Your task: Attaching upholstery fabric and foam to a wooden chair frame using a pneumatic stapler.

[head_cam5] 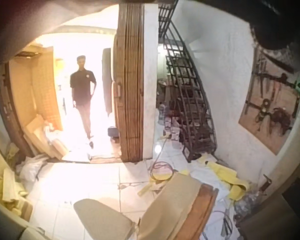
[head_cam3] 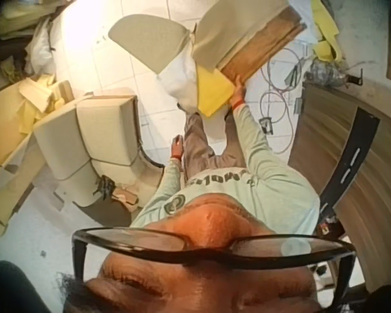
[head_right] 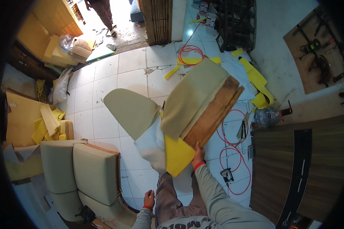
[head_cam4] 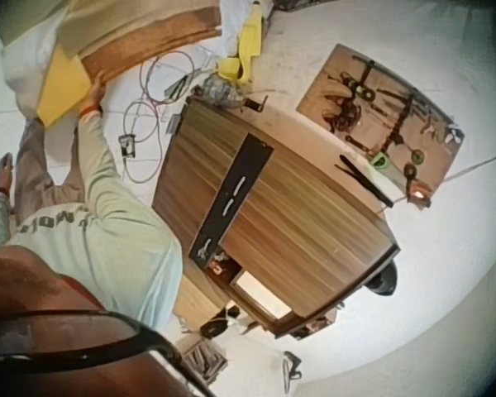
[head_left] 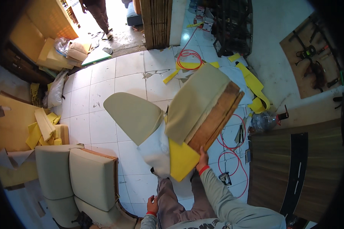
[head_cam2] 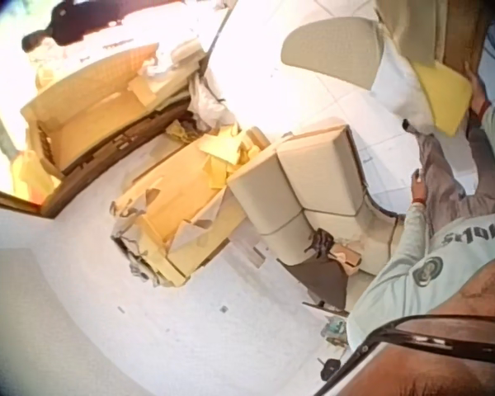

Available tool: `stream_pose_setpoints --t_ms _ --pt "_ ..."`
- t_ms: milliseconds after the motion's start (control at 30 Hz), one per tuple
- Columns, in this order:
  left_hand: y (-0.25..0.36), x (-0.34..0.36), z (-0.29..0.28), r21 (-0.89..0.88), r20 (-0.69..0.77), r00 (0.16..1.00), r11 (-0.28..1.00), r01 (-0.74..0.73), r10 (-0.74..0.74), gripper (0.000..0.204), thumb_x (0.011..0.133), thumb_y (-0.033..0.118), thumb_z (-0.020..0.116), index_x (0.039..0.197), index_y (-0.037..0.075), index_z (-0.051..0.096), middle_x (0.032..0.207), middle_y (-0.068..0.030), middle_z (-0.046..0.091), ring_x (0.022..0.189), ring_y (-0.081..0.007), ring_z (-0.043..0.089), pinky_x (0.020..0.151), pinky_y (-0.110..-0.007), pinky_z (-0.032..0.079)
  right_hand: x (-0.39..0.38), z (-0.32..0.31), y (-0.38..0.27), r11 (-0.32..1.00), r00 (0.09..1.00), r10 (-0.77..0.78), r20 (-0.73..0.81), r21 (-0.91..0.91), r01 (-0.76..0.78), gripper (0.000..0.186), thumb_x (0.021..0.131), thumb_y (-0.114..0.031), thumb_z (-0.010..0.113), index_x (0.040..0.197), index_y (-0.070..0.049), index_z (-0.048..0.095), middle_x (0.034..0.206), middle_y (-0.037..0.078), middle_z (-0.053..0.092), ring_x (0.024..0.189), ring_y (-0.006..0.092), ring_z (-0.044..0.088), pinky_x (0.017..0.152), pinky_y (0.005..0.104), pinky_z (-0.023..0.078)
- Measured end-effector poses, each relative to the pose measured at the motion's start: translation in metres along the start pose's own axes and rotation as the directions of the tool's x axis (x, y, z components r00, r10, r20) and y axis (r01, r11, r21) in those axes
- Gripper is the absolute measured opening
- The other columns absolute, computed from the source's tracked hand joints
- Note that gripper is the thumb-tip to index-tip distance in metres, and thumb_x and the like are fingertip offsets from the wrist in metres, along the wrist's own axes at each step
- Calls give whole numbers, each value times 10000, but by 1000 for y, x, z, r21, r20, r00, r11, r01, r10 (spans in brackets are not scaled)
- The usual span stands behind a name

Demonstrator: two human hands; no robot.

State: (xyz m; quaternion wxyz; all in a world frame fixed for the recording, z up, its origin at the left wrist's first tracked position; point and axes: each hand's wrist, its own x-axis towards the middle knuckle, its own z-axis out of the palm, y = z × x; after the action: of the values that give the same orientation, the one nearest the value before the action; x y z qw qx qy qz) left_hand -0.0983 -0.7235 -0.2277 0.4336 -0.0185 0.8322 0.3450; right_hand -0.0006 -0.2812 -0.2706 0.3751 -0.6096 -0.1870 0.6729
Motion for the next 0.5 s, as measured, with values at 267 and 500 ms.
stream_pose_setpoints --t_ms 267,500 --pt "172 52 -43 491 -28 864 760 -425 502 710 981 286 742 1532 -52 448 1551 -353 423 1439 -500 445 1206 -530 392 -92 -78 41 527 976 -14 -216 -831 -177 709 1076 -553 569 1502 14 567 1481 250 633 1407 411 569 1163 443 447" --pt "300 68 30 367 343 586 469 -803 734 583 916 212 792 1440 102 561 1520 -224 480 1409 -464 491 1157 -527 440 -81 -39 -24 602 887 390 -247 -660 -449 726 1012 -621 652 1169 84 719 950 216 780 697 306 778 635 402 634"
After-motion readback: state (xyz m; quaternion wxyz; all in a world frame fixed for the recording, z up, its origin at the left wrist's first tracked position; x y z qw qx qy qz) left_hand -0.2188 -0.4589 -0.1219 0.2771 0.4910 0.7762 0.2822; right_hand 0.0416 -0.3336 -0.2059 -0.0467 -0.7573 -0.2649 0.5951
